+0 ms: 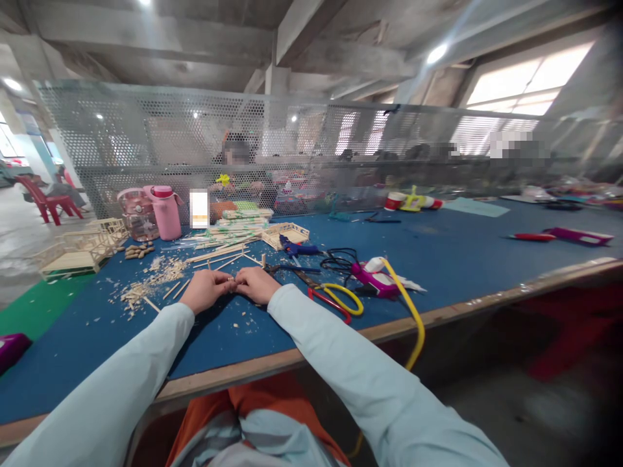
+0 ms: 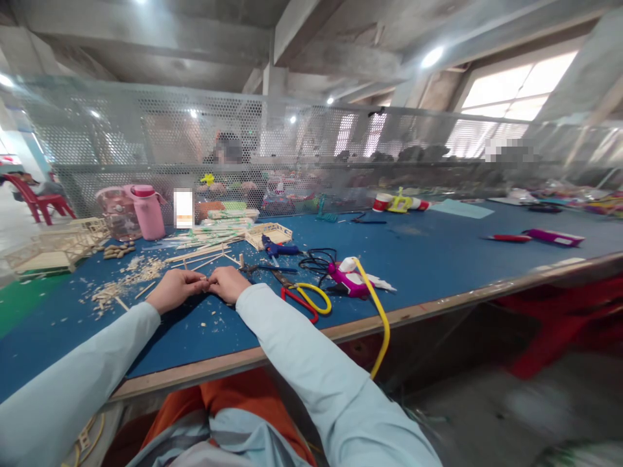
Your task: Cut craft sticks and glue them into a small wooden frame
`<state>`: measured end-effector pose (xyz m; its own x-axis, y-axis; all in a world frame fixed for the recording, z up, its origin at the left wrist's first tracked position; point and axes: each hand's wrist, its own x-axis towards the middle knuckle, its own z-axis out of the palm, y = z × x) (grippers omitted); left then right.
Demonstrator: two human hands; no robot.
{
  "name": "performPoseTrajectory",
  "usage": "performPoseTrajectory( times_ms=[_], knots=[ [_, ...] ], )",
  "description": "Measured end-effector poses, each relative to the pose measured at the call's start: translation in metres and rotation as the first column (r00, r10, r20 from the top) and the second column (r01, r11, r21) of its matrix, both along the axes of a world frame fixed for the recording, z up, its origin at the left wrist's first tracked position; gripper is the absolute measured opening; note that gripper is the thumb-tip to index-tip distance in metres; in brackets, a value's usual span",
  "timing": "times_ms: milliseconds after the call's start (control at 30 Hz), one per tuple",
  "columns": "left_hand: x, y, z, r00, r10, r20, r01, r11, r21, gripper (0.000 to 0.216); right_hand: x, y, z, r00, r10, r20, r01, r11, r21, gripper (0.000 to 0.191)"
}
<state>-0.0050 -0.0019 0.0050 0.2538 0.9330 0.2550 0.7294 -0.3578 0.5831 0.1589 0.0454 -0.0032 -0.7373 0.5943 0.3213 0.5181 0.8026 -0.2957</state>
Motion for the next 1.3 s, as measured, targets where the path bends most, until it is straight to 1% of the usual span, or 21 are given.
performPoseTrajectory(
  times_ms=[67,100,200,267,367,467,700,833,933,1000,1067,1100,1167,1200,1300],
  knots=[
    [0.000,0.000,0.000,1.000,-0.005,0.003,0.005,1.000,-0.011,0.039,0.002,0.000,0.001,0.999,-0.027,-0.028,0.026,0.999,-0.037,0.011],
    [-0.001,0.001,0.000,1.000,-0.007,0.009,0.007,1.000,-0.019,0.039,0.003,0.000,0.002,0.997,-0.044,-0.058,0.041,0.998,-0.057,0.014],
    [-0.001,0.002,-0.002,0.999,-0.004,0.032,0.006,0.999,-0.035,0.039,0.006,-0.001,0.005,0.975,-0.087,-0.204,0.069,0.993,-0.095,0.031],
    [-0.001,0.002,-0.003,0.999,0.000,0.044,0.001,0.999,-0.039,0.038,0.007,-0.001,0.007,0.953,-0.053,-0.298,0.033,0.997,-0.070,0.033],
    [-0.002,0.004,-0.006,0.998,0.003,0.060,-0.001,0.999,-0.035,0.036,0.006,-0.002,0.007,0.927,0.065,-0.369,-0.065,0.998,0.013,0.028],
    [-0.002,0.004,-0.007,0.996,0.005,0.088,-0.002,0.999,-0.039,0.034,0.004,-0.002,0.005,0.918,0.125,-0.375,-0.119,0.992,0.039,0.024],
    [-0.002,0.006,-0.008,0.993,0.017,0.116,-0.010,0.998,-0.063,0.033,0.004,-0.001,0.003,0.937,0.081,-0.339,-0.089,0.996,-0.010,0.026],
    [-0.006,0.009,-0.010,0.991,-0.068,0.119,0.078,0.993,-0.089,0.029,0.004,-0.001,0.002,0.935,0.065,-0.348,-0.083,0.996,-0.036,0.028],
    [-0.010,0.011,-0.012,0.974,-0.150,0.172,0.172,0.977,-0.126,0.028,0.003,0.000,0.002,0.933,0.061,-0.354,-0.077,0.997,-0.030,0.027],
    [-0.012,0.012,-0.012,0.960,-0.144,0.241,0.184,0.971,-0.152,0.037,0.004,0.000,0.002,0.938,0.056,-0.343,-0.069,0.997,-0.026,0.026],
    [-0.014,0.010,-0.010,0.957,-0.088,0.276,0.138,0.976,-0.169,0.052,0.004,0.000,0.002,0.945,0.052,-0.323,-0.064,0.998,-0.024,0.027],
    [-0.015,0.009,-0.009,0.961,-0.058,0.272,0.106,0.980,-0.168,0.057,0.004,0.000,0.003,0.947,0.054,-0.315,-0.065,0.998,-0.024,0.027],
    [-0.017,0.007,-0.006,0.975,-0.025,0.220,0.056,0.989,-0.135,0.058,0.004,-0.001,0.003,0.949,0.056,-0.311,-0.067,0.998,-0.023,0.028],
    [-0.017,0.006,-0.005,0.984,-0.023,0.179,0.043,0.993,-0.108,0.055,0.004,-0.001,0.004,0.948,0.054,-0.315,-0.065,0.998,-0.023,0.029],
    [-0.015,0.004,-0.003,0.999,-0.037,0.028,0.038,0.999,-0.030,0.035,0.004,-0.002,0.004,0.943,0.052,-0.327,-0.063,0.998,-0.025,0.030]
  ],
)
